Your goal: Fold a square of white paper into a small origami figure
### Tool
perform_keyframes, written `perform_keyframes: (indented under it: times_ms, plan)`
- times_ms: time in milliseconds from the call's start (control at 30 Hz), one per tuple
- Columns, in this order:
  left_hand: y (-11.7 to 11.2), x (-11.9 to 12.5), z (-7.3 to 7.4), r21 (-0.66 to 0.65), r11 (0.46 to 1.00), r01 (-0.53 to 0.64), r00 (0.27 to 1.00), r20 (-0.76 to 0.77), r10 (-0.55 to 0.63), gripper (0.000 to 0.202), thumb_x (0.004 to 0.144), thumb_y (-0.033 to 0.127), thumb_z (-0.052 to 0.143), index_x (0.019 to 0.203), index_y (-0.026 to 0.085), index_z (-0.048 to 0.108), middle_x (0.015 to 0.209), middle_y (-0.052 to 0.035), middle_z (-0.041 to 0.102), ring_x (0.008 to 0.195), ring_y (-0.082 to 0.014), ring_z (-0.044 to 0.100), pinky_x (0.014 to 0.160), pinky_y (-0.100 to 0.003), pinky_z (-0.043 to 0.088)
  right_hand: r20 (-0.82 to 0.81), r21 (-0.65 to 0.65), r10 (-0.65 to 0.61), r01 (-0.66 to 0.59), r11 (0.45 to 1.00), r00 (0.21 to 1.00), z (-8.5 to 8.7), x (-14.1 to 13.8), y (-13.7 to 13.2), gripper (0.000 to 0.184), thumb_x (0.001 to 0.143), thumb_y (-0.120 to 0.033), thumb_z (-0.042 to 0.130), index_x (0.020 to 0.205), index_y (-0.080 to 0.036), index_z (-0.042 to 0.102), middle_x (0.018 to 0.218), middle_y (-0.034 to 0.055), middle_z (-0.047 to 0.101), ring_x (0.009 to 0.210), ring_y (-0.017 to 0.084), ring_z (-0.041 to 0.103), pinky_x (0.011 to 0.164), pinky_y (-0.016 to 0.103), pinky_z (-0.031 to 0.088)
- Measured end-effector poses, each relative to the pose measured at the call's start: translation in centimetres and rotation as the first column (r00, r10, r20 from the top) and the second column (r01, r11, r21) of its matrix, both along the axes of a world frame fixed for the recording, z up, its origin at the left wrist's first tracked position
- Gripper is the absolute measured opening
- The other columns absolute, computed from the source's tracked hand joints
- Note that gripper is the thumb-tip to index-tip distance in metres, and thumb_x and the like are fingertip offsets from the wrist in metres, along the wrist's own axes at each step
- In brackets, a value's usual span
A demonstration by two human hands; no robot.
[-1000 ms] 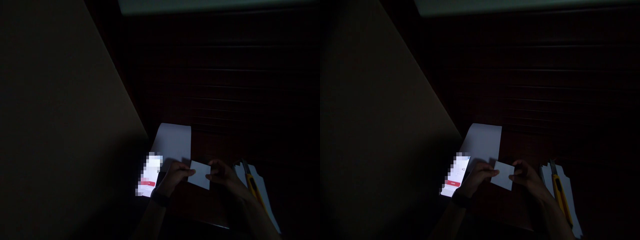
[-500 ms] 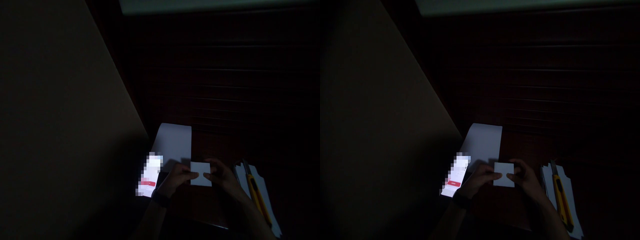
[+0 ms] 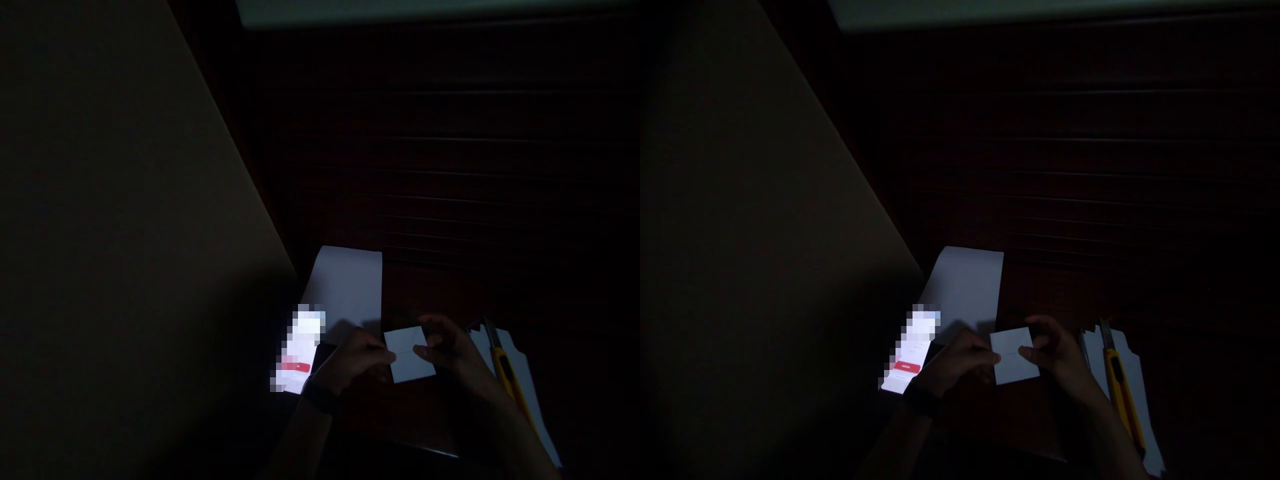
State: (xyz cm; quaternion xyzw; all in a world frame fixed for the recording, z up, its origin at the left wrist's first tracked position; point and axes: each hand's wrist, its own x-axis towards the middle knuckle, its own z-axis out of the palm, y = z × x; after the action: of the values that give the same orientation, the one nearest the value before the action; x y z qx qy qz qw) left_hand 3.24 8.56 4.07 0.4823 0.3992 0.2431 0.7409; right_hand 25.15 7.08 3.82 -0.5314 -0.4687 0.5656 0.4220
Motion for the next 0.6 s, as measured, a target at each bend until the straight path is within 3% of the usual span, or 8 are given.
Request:
perform_keyframes:
  times_ms: [200,333,500,600]
  plan:
    - [0.2,-0.6,0.7,-0.046,0.998,0.036,0.999,0.033,-0.034,0.03,0.077,0.034,0.057,0.091,0.01,0.068,0.088,-0.0139,0.069,0.073,-0.0195,0.066,0.064,-0.029,0.05,0.006,0.008,-0.102,0.102,0.995,0.995,-0.7,1.0,0.3,0.047,0.061,-0.032,0.077,0.104,-0.025,0.058,0.062,-0.0037,0.059,0.056,0.014,0.054,0.053,0.027,0.04]
    - [0.4,-0.1,0.5,-0.046,0.995,-0.093,0.996,-0.001,0.094,0.034,0.076,0.038,0.058,0.093,0.009,0.067,0.092,-0.0134,0.068,0.076,-0.0191,0.065,0.067,-0.03,0.05,0.051,0.037,-0.156,0.154,0.987,0.987,-1.0,0.8,0.5,0.046,0.063,-0.033,0.075,0.104,-0.024,0.058,0.059,-0.0043,0.056,0.053,0.014,0.052,0.051,0.026,0.039]
    - [0.3,0.8,-0.3,0.113,0.978,-0.177,0.978,-0.093,0.188,0.034,0.07,0.045,0.064,0.07,0.011,0.068,0.064,-0.0028,0.064,0.059,-0.0123,0.056,0.054,-0.022,0.043,0.095,-0.019,-0.067,0.069,0.997,0.993,-0.4,-0.4,0.5,0.05,0.066,-0.035,0.072,0.111,-0.023,0.054,0.063,-0.0007,0.063,0.058,0.018,0.058,0.054,0.029,0.043]
    - [0.3,0.7,-0.3,0.131,0.968,-0.216,0.963,-0.133,0.233,0.034,0.069,0.045,0.065,0.061,0.011,0.065,0.053,0.0007,0.057,0.052,-0.0102,0.052,0.05,-0.021,0.039,0.061,-0.04,0.025,-0.023,0.999,0.998,0.2,-0.5,0.3,0.051,0.07,-0.035,0.069,0.116,-0.022,0.051,0.071,0.0024,0.067,0.067,0.021,0.063,0.06,0.031,0.047]
